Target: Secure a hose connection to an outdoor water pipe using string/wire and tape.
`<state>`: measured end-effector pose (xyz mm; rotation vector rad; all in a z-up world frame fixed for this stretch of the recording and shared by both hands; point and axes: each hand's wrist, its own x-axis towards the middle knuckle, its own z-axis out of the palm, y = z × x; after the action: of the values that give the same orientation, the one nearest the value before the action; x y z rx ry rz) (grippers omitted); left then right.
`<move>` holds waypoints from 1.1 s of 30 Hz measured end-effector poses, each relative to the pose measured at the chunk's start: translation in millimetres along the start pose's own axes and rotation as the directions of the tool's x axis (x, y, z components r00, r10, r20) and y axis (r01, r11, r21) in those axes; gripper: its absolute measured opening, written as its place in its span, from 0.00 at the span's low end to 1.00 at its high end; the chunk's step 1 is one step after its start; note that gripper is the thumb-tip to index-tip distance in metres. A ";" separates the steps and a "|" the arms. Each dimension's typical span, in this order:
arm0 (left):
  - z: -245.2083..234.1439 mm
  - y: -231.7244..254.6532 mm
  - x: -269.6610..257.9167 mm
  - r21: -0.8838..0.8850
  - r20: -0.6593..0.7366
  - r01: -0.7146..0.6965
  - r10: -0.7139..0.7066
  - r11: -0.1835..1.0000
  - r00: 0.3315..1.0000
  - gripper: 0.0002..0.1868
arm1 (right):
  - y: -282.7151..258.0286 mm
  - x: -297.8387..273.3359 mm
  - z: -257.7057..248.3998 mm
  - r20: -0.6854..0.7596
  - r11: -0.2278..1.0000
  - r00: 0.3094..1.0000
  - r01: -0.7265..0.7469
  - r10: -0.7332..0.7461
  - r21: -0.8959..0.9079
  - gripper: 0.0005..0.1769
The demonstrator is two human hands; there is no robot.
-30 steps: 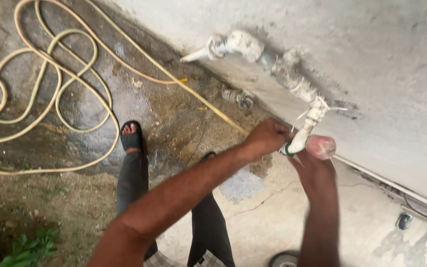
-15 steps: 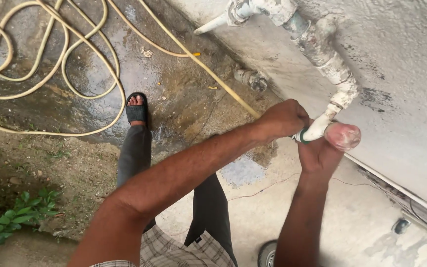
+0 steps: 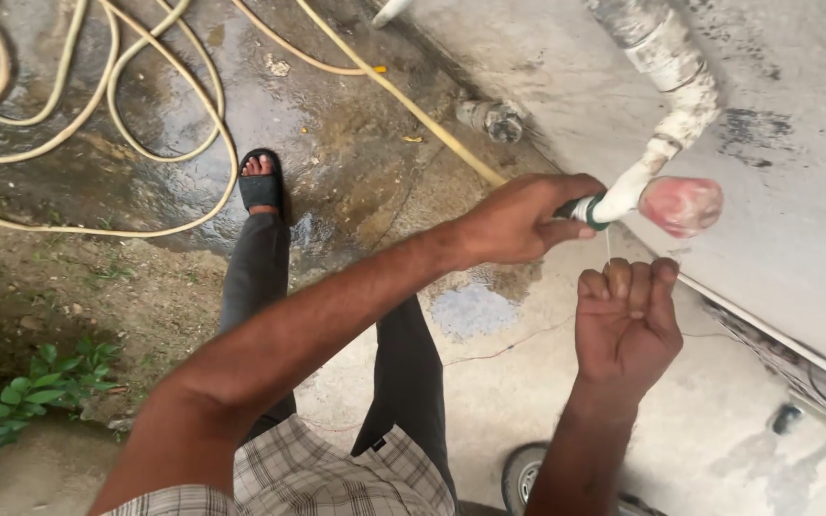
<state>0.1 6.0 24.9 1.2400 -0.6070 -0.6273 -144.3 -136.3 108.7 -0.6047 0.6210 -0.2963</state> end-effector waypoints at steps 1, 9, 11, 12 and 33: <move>2.4 -2.5 1.6 0.013 0.010 0.018 -0.018 1.000 1.000 0.21 | 2.0 -1.5 0.8 0.011 0.999 1.000 0.021 -0.021 -0.029 0.02; 30.0 -21.6 -4.1 0.167 -0.139 -0.068 0.092 0.984 0.986 0.21 | 19.4 -20.5 3.8 0.115 0.959 0.981 0.179 -0.156 -0.221 0.02; 35.8 -24.4 -5.2 0.169 -0.225 -0.066 0.104 0.983 0.969 0.21 | 23.4 -23.0 1.2 0.175 0.917 0.961 0.259 -0.214 -0.302 0.01; 38.5 -26.0 -8.2 0.171 -0.227 -0.061 0.099 0.983 0.969 0.21 | 29.7 -25.3 0.3 0.174 0.919 0.962 0.254 -0.209 -0.301 0.01; 58.8 -61.6 -18.0 -0.363 -0.117 0.173 -0.229 0.916 0.966 0.14 | 73.4 54.9 140.5 0.332 -0.734 0.943 0.228 0.005 -0.639 0.06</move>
<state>-60.9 -32.5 -23.8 1.0084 -0.2206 -0.7659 -8.3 -40.6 130.3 -2.9954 0.4155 0.3125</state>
